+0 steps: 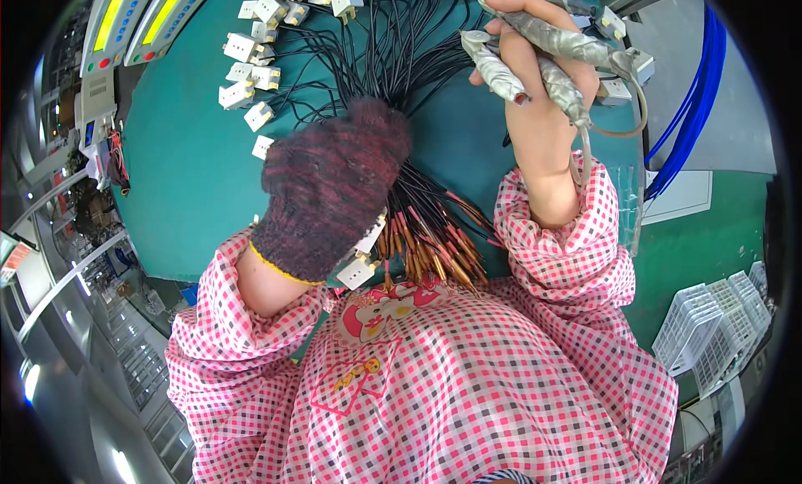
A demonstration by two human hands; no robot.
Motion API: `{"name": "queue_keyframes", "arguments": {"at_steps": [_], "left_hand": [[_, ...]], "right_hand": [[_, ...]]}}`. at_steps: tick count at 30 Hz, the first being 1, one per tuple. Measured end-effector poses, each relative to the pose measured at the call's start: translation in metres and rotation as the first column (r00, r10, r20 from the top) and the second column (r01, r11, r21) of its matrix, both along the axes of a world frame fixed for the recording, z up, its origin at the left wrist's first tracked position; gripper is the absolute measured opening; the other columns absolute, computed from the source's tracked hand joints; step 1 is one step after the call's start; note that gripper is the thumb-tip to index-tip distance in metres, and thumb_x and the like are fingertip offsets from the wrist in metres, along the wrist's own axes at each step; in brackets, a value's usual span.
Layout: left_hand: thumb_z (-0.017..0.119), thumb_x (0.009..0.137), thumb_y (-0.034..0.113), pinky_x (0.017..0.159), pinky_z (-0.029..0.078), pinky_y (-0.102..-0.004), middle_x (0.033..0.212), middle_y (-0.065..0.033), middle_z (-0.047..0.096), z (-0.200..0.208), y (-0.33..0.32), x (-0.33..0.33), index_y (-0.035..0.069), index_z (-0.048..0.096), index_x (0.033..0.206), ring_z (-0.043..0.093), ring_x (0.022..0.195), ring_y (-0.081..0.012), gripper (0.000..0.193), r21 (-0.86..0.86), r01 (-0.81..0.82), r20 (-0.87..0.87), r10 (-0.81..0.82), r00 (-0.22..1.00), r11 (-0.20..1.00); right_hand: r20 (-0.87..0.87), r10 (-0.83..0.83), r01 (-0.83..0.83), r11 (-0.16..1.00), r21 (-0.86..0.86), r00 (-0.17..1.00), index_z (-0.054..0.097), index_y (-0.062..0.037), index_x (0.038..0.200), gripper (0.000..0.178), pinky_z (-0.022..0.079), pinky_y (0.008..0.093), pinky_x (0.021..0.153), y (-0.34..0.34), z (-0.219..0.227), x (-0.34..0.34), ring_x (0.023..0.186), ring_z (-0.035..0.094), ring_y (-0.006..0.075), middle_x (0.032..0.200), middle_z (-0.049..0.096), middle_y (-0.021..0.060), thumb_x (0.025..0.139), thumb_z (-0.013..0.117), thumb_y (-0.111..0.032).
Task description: Handling and organizing a large bundle of wire harnesses with white connectors on a factory workbench.
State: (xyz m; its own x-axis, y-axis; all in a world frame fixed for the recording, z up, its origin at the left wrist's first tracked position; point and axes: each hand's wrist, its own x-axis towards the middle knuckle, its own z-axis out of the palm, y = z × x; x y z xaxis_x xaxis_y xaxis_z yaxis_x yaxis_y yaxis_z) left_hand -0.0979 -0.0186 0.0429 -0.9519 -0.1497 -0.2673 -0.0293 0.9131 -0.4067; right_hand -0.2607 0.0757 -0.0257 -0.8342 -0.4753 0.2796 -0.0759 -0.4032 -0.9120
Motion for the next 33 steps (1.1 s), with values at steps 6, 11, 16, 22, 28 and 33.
{"name": "queue_keyframes", "arguments": {"at_steps": [6, 11, 16, 22, 28, 33], "left_hand": [[0.053, 0.076, 0.011, 0.039, 0.043, -0.035, 0.074, -0.0061, 0.053, 0.005, 0.031, -0.006, 0.011, 0.054, 0.09, 0.058, 0.055, -0.0177, 0.013, -0.13, -0.049, 0.155, 0.069, 0.986, 0.99], [0.053, 0.077, 0.011, 0.045, 0.047, -0.0354, 0.079, -0.0043, 0.055, 0.026, 0.019, -0.005, 0.014, 0.056, 0.099, 0.06, 0.059, -0.0197, 0.022, 0.06, -0.07, -0.015, 0.071, 0.997, 0.996], [0.055, 0.076, 0.013, 0.053, 0.051, -0.034, 0.088, -0.0032, 0.058, 0.012, 0.017, 0.033, 0.019, 0.058, 0.116, 0.061, 0.067, -0.0212, 0.04, 0.153, -0.272, -0.132, 0.292, 0.947, 0.95], [0.054, 0.072, 0.015, 0.039, 0.041, -0.034, 0.068, -0.0042, 0.05, -0.02, 0.009, 0.017, 0.008, 0.058, 0.086, 0.052, 0.051, -0.0186, 0.015, -0.219, -0.062, -0.273, 0.0, 0.962, 0.974], [0.055, 0.074, 0.019, 0.041, 0.043, -0.0335, 0.07, -0.0057, 0.051, -0.022, 0.038, 0.031, 0.006, 0.056, 0.083, 0.055, 0.055, -0.0198, 0.015, -0.263, -0.153, -0.331, 0.06, 0.942, 0.953], [0.057, 0.08, 0.026, 0.053, 0.049, -0.0316, 0.085, -0.0078, 0.059, -0.014, 0.001, 0.044, 0.007, 0.058, 0.088, 0.06, 0.069, -0.022, 0.021, 0.488, -0.021, -0.419, 0.256, 0.871, 0.872]], "right_hand": [[0.157, 0.038, -0.03, 0.998, -0.055, 0.987, 0.057, 0.0008, 0.104, 0.017, 0.042, 0.0198, 0.063, -0.002, 0.003, 0.004, 0.075, 0.051, 0.0069, 0.086, 0.057, 0.0041, 0.087, 0.053, 0.003], [-0.105, -0.037, 0.05, 0.991, 0.126, 0.994, 0.062, 0.0027, 0.101, 0.017, 0.05, 0.021, 0.052, -0.002, 0.007, 0.0, 0.062, 0.061, 0.011, 0.095, 0.062, 0.009, 0.089, 0.051, 0.002], [-0.016, -0.018, 0.02, 0.988, 0.154, 1.0, 0.061, 0.0011, 0.102, 0.018, 0.045, 0.0204, 0.05, -0.005, 0.011, 0.004, 0.06, 0.059, 0.01, 0.087, 0.062, 0.0078, 0.087, 0.053, 0.002], [0.002, 0.014, -0.015, 0.982, 0.188, 1.0, 0.06, -0.0003, 0.105, 0.022, 0.052, 0.0236, 0.053, -0.009, 0.006, 0.011, 0.064, 0.061, 0.0141, 0.087, 0.061, 0.0106, 0.086, 0.05, 0.003], [-0.086, 0.02, 0.003, 0.965, 0.263, 0.996, 0.058, -0.0002, 0.107, 0.022, 0.043, 0.0213, 0.046, -0.01, 0.009, 0.012, 0.055, 0.06, 0.0156, 0.088, 0.06, 0.0124, 0.087, 0.049, 0.001], [-0.127, 0.094, -0.047, 0.942, 0.332, 0.987, 0.057, 0.0006, 0.109, 0.024, 0.044, 0.0219, 0.047, -0.003, 0.008, 0.005, 0.053, 0.059, 0.0158, 0.09, 0.059, 0.0134, 0.087, 0.048, 0.001]]}}
